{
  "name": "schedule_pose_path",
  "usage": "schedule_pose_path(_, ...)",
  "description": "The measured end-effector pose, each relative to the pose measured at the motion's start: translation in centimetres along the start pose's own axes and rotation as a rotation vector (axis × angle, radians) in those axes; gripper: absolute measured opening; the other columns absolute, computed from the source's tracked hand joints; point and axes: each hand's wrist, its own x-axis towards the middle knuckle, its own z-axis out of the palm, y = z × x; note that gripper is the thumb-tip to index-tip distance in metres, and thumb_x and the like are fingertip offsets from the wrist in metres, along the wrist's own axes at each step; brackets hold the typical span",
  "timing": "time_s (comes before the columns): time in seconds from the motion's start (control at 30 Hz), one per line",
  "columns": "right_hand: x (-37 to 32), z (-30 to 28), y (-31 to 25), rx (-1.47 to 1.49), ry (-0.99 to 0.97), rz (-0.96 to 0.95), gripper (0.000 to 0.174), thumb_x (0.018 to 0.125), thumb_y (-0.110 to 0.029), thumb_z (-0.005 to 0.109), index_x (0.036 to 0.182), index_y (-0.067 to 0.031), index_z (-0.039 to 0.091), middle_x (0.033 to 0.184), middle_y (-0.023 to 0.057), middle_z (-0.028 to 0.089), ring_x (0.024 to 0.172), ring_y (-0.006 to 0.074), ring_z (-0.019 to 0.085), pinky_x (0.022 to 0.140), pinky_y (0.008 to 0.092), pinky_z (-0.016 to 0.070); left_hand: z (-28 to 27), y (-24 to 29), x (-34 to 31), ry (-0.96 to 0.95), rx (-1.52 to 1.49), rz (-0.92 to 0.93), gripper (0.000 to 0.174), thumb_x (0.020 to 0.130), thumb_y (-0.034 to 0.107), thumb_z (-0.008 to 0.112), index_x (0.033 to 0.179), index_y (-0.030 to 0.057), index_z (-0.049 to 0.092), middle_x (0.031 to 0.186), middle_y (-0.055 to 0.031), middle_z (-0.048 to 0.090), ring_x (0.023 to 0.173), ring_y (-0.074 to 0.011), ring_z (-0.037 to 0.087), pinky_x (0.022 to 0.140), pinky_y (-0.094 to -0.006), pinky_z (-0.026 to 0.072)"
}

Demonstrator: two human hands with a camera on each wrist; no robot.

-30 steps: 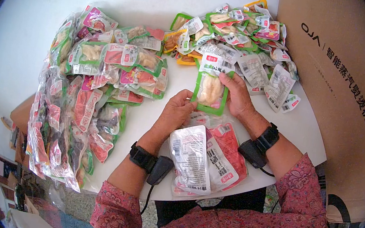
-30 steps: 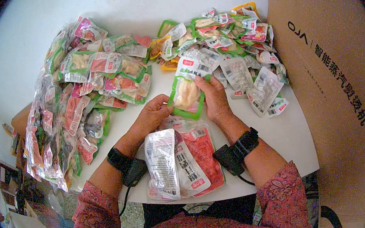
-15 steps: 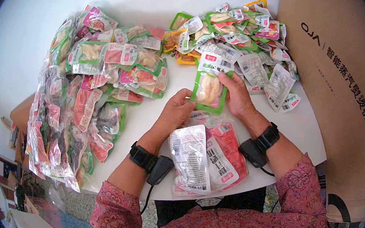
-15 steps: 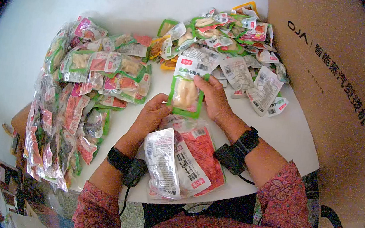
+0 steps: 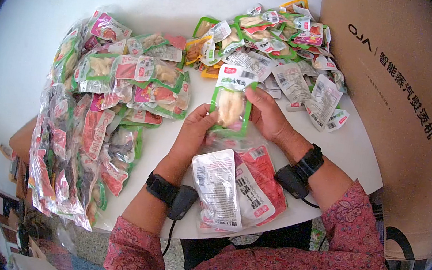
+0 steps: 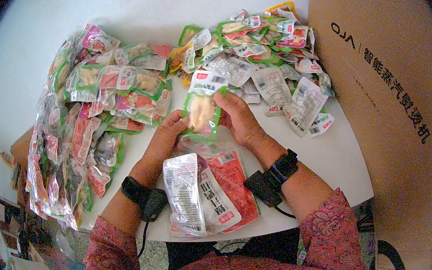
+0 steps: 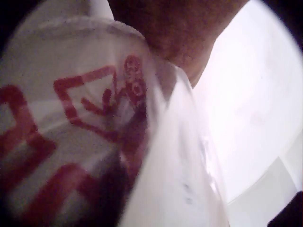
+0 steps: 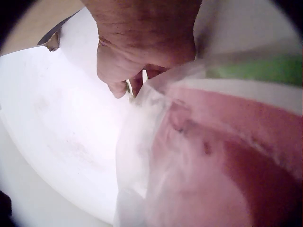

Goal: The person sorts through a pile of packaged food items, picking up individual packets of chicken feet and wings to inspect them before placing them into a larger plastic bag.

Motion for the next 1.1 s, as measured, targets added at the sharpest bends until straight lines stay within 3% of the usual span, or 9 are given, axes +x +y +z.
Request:
schedule_pose_path(0.2,-0.4,0.5,-0.9,0.073,-0.187,0.109,0.046,0.085,-0.036,0.047,0.122,-0.0100,0.037,0.113,0.0081,0.050,0.102,0.0196,0.051,0.082,0.0374,0.0433,0.2,0.5,0.2,0.062,-0.221,-0.010,0.018,0.089,0.018,0.045,0.097,0.0033,0.052,0.079,-0.0008,0.059,0.053,-0.0040,0.050,0.043,-0.0172,0.0400)
schedule_pose_path(0.27,-0.6,0.8,-1.3,0.076,-0.209,0.116,0.052,0.084,-0.036,0.048,0.127,-0.0123,0.031,0.119,0.0087,0.046,0.108,0.0206,0.047,0.085,0.0403,0.0415,-1.8,-0.1,0.7,-0.186,-0.146,-0.080,0.025,0.088,0.020,0.046,0.102,0.0007,0.051,0.089,-0.0062,0.059,0.075,-0.0135,0.058,0.066,-0.0254,0.0485)
schedule_pose_path(0.33,-0.8,1.1,-1.7,0.027,-0.285,0.110,0.069,0.080,-0.042,0.053,0.133,-0.0132,0.019,0.129,0.0105,0.036,0.116,0.0219,0.039,0.095,0.0407,0.0321,-1.2,0.3,0.5,-0.178,-0.177,-0.103,0.027,0.088,0.021,0.046,0.104,0.0003,0.050,0.090,-0.0065,0.059,0.076,-0.0140,0.058,0.067,-0.0253,0.0484)
schedule_pose_path(0.5,-0.8,0.8,-1.4,-0.016,-0.223,0.074,0.072,0.079,-0.045,0.055,0.132,-0.0145,0.019,0.119,0.0073,0.041,0.108,0.0212,0.043,0.092,0.0410,0.0348,-0.1,1.1,-0.4,-0.179,-0.059,-0.118,0.037,0.089,0.032,0.043,0.107,0.0001,0.050,0.090,-0.0071,0.059,0.078,-0.0145,0.058,0.070,-0.0268,0.0481)
schedule_pose_path(0.57,-0.5,0.2,-0.8,-0.022,-0.171,0.068,0.072,0.079,-0.047,0.055,0.132,-0.0147,0.020,0.115,0.0062,0.043,0.105,0.0207,0.045,0.090,0.0409,0.0363,0.0,1.4,-0.6,-0.184,0.314,-0.086,0.051,0.089,0.043,0.037,0.115,0.0007,0.046,0.098,-0.0106,0.056,0.086,-0.0175,0.057,0.075,-0.0301,0.0469)
schedule_pose_path(0.77,-0.1,-0.3,-0.4,-0.019,0.079,0.076,0.078,0.077,-0.045,0.059,0.132,-0.0106,0.015,0.104,0.0106,0.046,0.090,0.0210,0.051,0.073,0.0358,0.0470,0.6,1.1,-1.1,-0.175,0.137,-0.067,0.062,0.088,0.050,0.033,0.126,0.0021,0.035,0.116,-0.0151,0.046,0.096,-0.0233,0.053,0.081,-0.0318,0.0440)
schedule_pose_path(0.9,-0.1,0.1,-0.2,-0.298,0.188,0.029,0.085,0.077,-0.046,0.059,0.134,-0.0098,0.007,0.099,0.0120,0.048,0.085,0.0210,0.053,0.067,0.0334,0.0488,1.6,1.2,-1.3,-0.202,0.491,0.110,0.056,0.087,0.045,0.041,0.122,0.0025,0.040,0.105,-0.0121,0.052,0.087,-0.0201,0.054,0.075,-0.0313,0.0455)
schedule_pose_path(0.97,-0.1,0.0,-0.2,-0.412,0.209,0.015,0.087,0.077,-0.045,0.059,0.134,-0.0098,0.004,0.098,0.0120,0.050,0.084,0.0206,0.053,0.065,0.0322,0.0489,1.8,1.6,-1.5,-0.096,0.322,-0.080,0.043,0.086,0.034,0.049,0.117,0.0052,0.046,0.093,-0.0076,0.054,0.074,-0.0109,0.052,0.062,-0.0228,0.0446)
schedule_pose_path(1.1,-0.3,0.4,-0.4,-0.344,0.109,-0.035,0.086,0.079,-0.039,0.058,0.134,-0.0068,0.001,0.102,0.0129,0.052,0.087,0.0182,0.054,0.065,0.0284,0.0483,0.7,1.0,-0.8,0.103,0.322,-0.126,0.029,0.086,0.027,0.048,0.105,0.0046,0.052,0.072,-0.0011,0.052,0.056,-0.0080,0.046,0.050,-0.0208,0.0385)
